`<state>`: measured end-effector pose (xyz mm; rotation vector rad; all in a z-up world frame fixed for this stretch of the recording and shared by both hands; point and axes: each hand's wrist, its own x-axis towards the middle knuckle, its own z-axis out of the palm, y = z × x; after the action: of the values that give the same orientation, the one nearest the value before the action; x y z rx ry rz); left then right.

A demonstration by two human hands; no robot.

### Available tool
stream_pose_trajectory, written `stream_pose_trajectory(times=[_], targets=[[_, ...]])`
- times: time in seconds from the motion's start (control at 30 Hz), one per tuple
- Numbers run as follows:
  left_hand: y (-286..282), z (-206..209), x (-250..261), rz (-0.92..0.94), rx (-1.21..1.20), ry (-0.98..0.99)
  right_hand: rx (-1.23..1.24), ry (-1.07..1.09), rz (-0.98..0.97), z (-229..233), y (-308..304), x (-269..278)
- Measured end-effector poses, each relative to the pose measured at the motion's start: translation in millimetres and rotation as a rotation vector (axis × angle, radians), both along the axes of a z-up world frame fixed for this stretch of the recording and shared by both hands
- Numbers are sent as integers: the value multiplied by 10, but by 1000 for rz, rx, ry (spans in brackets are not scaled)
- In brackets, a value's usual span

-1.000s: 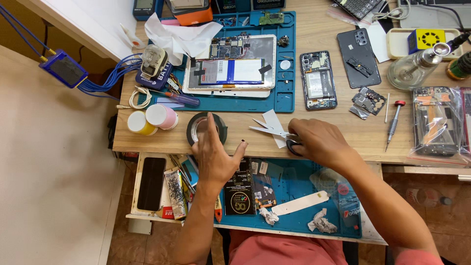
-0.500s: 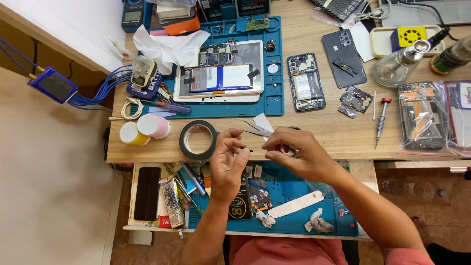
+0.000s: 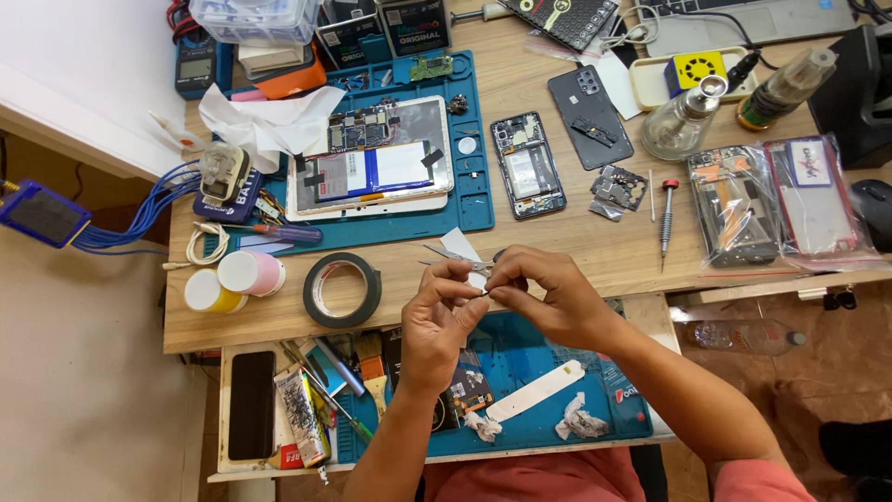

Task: The person cuts pieces of black tape and white adhesive strips using scissors, then applies them to the internal components of a disassembled smartphone. The person handles the phone chassis, battery, and circuit board while working at a cluttered desk.

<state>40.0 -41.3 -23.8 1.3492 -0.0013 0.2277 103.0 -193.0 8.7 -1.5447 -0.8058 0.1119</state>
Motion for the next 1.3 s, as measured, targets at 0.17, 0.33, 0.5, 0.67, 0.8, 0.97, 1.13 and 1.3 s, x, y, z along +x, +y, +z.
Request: stream_pose_trajectory(times=[0.17,0.33,0.5,0.67,0.8,0.97,1.13,1.3], targets=[[-30,-45,52,-115,-158,89,-71,-512,-263,-76,-92,37],[-114,-18,168,-142,-239,160,-161,-1198,-446,-208,-265,128],[-213,138,285,-172,-111,177,-186,-1340,-482,-240,-320,178],[-244,69,377,-115,-7,139,-185,-1076,-488,-167,-314,215],[-288,143,517,-89,71,95,-59,-406,-325,-100,-376,282],[-330,220,758,-86,185,46,-67,-243,-336,-76,-400,455],[-344,212,1034,-77,268,23,-101,-319,-408,-19,-448,727],[-285,-36,1460,9,901,-207,-343,-427,-516,-165,-534,1221]])
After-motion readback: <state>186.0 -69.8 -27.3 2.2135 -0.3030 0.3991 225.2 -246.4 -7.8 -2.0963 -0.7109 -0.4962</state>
